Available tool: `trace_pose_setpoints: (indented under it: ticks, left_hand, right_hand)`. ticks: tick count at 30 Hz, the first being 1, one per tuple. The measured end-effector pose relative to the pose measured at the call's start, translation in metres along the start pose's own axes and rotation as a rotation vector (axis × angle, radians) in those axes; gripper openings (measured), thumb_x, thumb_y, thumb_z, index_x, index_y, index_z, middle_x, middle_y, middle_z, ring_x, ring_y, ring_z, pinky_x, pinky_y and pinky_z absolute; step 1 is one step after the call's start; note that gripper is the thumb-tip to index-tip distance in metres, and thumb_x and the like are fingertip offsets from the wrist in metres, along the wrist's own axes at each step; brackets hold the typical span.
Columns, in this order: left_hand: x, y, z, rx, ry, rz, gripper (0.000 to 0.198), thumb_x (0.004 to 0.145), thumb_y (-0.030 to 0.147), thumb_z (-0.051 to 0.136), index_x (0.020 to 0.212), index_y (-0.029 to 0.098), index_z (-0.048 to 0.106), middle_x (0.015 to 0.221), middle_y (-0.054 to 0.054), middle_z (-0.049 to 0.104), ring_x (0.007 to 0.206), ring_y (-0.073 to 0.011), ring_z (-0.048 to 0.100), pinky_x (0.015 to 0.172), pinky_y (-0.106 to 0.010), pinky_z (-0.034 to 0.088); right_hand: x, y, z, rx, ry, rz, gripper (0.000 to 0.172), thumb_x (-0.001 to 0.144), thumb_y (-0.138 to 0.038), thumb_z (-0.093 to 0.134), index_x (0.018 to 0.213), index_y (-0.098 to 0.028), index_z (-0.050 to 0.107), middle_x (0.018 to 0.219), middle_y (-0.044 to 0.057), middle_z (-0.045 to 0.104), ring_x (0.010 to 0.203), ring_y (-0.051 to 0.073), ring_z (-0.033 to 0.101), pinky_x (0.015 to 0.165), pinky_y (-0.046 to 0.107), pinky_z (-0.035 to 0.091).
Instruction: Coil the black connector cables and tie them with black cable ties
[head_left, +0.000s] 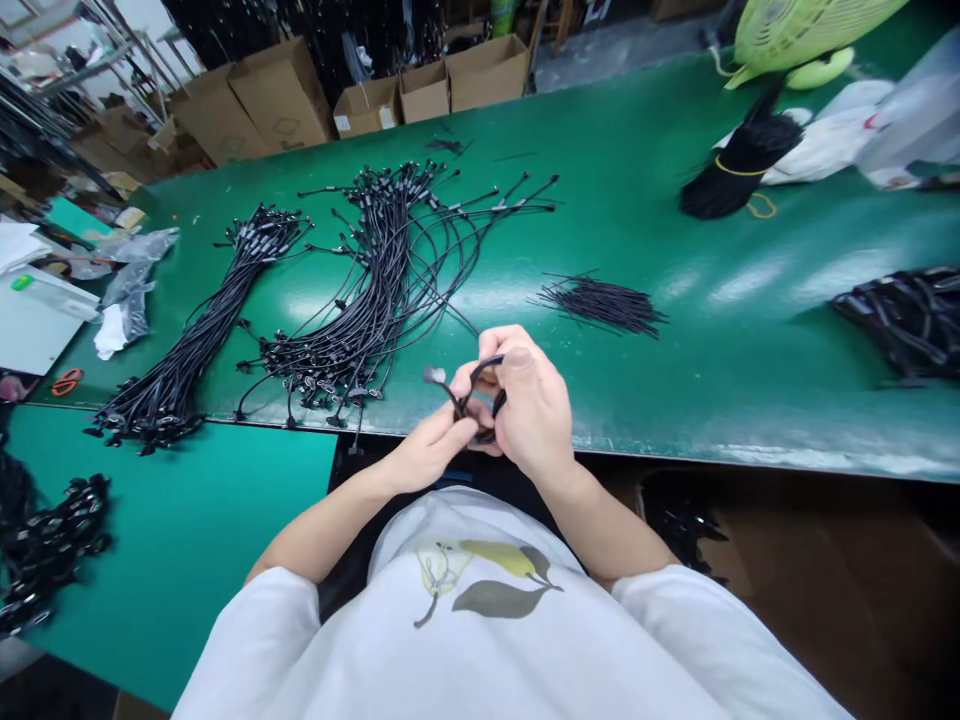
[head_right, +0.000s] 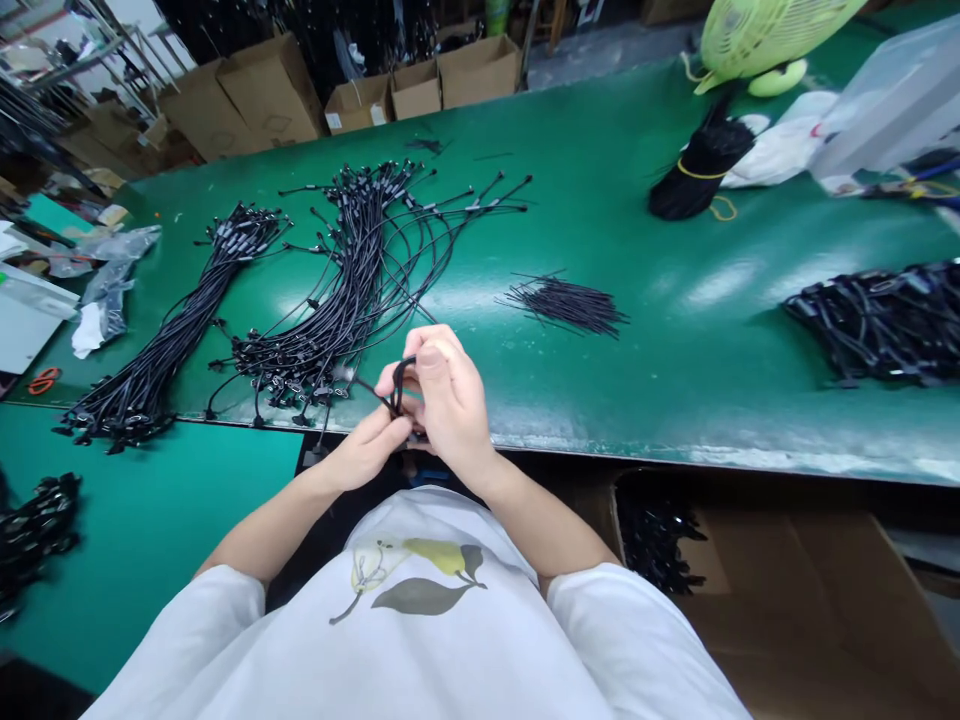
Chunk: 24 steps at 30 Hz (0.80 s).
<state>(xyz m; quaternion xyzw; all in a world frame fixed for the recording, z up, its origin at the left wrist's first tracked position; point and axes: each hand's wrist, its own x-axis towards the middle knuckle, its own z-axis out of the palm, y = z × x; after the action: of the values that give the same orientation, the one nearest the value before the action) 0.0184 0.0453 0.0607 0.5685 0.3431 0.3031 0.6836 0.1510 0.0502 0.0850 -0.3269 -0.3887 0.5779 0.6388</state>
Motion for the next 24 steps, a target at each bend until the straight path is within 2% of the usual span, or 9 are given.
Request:
trace_pose_setpoints:
  ticks: [4, 7, 10, 12, 15, 18, 22, 24]
  left_hand:
    - [0.002, 0.006, 0.007, 0.007, 0.103, 0.028, 0.028, 0.086, 0.044, 0.060, 0.099, 0.020, 0.056, 0.085, -0.003, 0.059, 0.076, -0.0173, 0.058, 0.072, -0.031, 0.052]
    - [0.004, 0.003, 0.002, 0.099, 0.027, -0.019, 0.027, 0.087, 0.044, 0.059, 0.093, 0.018, 0.058, 0.079, -0.003, 0.059, 0.072, -0.0162, 0.057, 0.071, -0.030, 0.051]
    - [0.004, -0.003, -0.007, 0.128, -0.085, -0.068, 0.035, 0.088, 0.051, 0.055, 0.084, 0.017, 0.059, 0.079, -0.004, 0.059, 0.074, -0.0165, 0.057, 0.074, -0.031, 0.051]
    - [0.003, -0.005, -0.012, 0.109, -0.110, -0.076, 0.041, 0.087, 0.056, 0.054, 0.085, 0.016, 0.062, 0.084, -0.006, 0.062, 0.082, -0.0182, 0.059, 0.079, -0.032, 0.050]
    - [0.004, -0.005, -0.014, -0.021, -0.129, -0.155, 0.045, 0.083, 0.059, 0.058, 0.091, 0.015, 0.064, 0.089, -0.008, 0.065, 0.086, -0.0198, 0.062, 0.079, -0.033, 0.051]
    - [0.007, -0.005, -0.007, -0.251, -0.108, -0.241, 0.044, 0.078, 0.057, 0.067, 0.089, 0.015, 0.060, 0.080, -0.006, 0.064, 0.070, -0.0157, 0.061, 0.064, -0.029, 0.051]
    - [0.011, -0.007, 0.006, -0.488, -0.014, -0.303, 0.035, 0.080, 0.047, 0.069, 0.081, 0.014, 0.056, 0.058, 0.006, 0.042, 0.048, -0.0054, 0.040, 0.050, -0.019, 0.041]
    - [0.010, -0.008, 0.007, -0.550, 0.003, -0.323, 0.034, 0.078, 0.044, 0.072, 0.081, 0.014, 0.056, 0.055, 0.009, 0.034, 0.045, -0.0034, 0.032, 0.048, -0.017, 0.038]
  right_hand:
    - [0.005, -0.007, 0.001, -0.026, -0.065, 0.067, 0.041, 0.083, -0.061, 0.058, 0.096, -0.023, 0.052, 0.096, 0.005, 0.057, 0.073, 0.013, 0.062, 0.049, 0.020, 0.047]
    - [0.010, 0.000, -0.002, 0.007, -0.146, 0.150, 0.038, 0.078, -0.052, 0.069, 0.090, -0.023, 0.047, 0.087, 0.000, 0.056, 0.058, 0.007, 0.054, 0.040, 0.017, 0.038]
    - [0.016, 0.011, -0.005, 0.130, -0.100, 0.119, 0.040, 0.076, -0.041, 0.074, 0.084, -0.024, 0.040, 0.082, -0.006, 0.049, 0.044, 0.000, 0.037, 0.037, 0.015, 0.028]
    - [0.018, 0.015, -0.006, 0.152, -0.093, 0.102, 0.035, 0.078, -0.041, 0.071, 0.086, -0.024, 0.041, 0.079, -0.008, 0.046, 0.041, -0.001, 0.029, 0.036, 0.014, 0.021]
    - [0.019, 0.013, -0.006, 0.131, -0.162, 0.121, 0.028, 0.083, -0.044, 0.063, 0.085, -0.023, 0.045, 0.072, -0.008, 0.042, 0.039, -0.001, 0.025, 0.034, 0.015, 0.016]
    - [0.020, 0.011, -0.005, 0.133, -0.156, 0.099, 0.027, 0.084, -0.044, 0.062, 0.081, -0.022, 0.046, 0.066, -0.008, 0.038, 0.038, 0.000, 0.023, 0.034, 0.015, 0.015]
    - [0.031, 0.017, -0.012, 0.135, -0.126, 0.130, 0.033, 0.082, -0.051, 0.062, 0.082, -0.022, 0.047, 0.064, -0.009, 0.036, 0.038, 0.000, 0.021, 0.033, 0.014, 0.015]
    - [0.040, 0.017, -0.023, 0.080, -0.140, 0.144, 0.037, 0.083, -0.058, 0.058, 0.085, -0.022, 0.049, 0.064, -0.009, 0.036, 0.038, 0.001, 0.028, 0.034, 0.015, 0.026]
